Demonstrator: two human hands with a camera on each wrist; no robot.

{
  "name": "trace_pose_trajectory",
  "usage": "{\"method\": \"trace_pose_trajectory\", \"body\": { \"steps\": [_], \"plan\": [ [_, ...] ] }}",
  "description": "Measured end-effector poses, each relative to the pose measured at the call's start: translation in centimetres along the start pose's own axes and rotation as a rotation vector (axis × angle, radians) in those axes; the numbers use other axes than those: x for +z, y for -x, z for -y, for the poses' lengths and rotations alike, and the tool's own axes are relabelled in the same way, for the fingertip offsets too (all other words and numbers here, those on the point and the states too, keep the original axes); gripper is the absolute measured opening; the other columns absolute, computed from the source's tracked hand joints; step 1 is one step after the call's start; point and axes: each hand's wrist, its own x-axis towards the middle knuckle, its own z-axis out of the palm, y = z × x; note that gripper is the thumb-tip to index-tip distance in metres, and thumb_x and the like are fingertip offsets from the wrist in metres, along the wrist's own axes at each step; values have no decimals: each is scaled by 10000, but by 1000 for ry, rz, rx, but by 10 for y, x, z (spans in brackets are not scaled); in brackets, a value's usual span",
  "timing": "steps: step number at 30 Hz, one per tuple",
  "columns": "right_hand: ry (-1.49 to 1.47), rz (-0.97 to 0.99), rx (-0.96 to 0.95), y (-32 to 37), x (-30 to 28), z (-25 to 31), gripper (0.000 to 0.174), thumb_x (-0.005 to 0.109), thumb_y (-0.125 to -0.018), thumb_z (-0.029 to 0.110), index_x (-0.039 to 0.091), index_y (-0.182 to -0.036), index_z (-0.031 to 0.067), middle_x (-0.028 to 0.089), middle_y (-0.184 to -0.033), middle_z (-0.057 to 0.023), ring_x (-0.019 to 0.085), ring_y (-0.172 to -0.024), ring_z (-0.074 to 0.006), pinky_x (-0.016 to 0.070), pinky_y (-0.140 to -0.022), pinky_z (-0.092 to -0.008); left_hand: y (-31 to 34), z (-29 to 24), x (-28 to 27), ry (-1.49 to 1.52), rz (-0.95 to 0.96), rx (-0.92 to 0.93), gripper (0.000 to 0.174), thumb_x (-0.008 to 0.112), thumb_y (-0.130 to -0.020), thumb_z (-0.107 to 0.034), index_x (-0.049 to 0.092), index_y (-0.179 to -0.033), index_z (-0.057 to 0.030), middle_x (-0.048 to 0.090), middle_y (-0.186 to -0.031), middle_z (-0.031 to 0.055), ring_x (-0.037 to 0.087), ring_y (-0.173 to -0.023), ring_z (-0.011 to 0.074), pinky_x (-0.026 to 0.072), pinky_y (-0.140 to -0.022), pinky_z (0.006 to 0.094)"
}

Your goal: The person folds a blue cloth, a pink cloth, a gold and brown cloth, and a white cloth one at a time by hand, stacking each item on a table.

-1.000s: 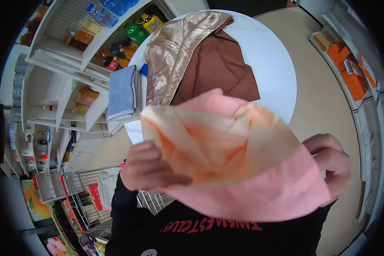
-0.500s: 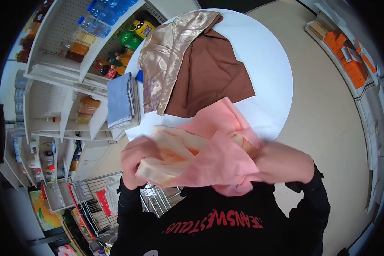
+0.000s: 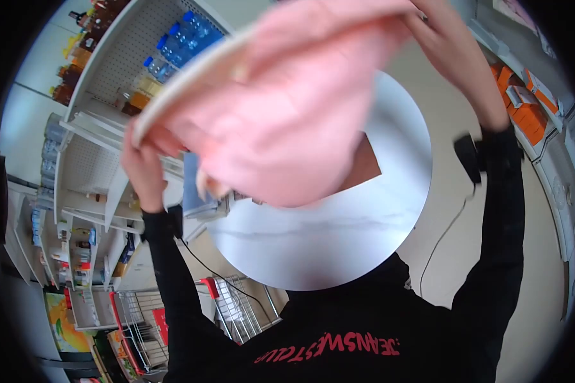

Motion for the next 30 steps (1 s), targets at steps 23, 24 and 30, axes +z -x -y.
{"method": "trace_pose_trajectory", "body": {
  "steps": [23, 24, 30],
  "plan": [
    [-214, 548, 430, 150, -71, 86, 409, 653, -890, -24, 786, -1265, 70, 741, -1116, -131, 747, -977, -256, 583, -849, -387, 88, -87, -104, -50, 889, 191, 367, 829, -695, -113, 834, -1056, -178, 708, -807, 44, 668, -727, 255, 515, -648, 379],
    [-437, 583, 606, 155, -73, 87, 431, 630, -887, -55, 785, -1269, 70, 755, -1105, -142, 775, -926, -259, 609, -794, -400, 91, -86, -103, -87, 917, 158, 336, 819, -735, -126, 832, -1066, -182, 717, -813, 57, 673, -718, 269, 518, -638, 387],
    [-863, 838, 996, 123, -75, 62, 345, 560, -1009, 30, 732, -1308, 19, 769, -1136, -140, 795, -878, -248, 647, -765, -351, 91, -26, -61, -191, 1080, -188, 194, 670, -998, -221, 797, -1099, -115, 741, -830, 132, 709, -708, 292, 543, -642, 382]
  ]
}}
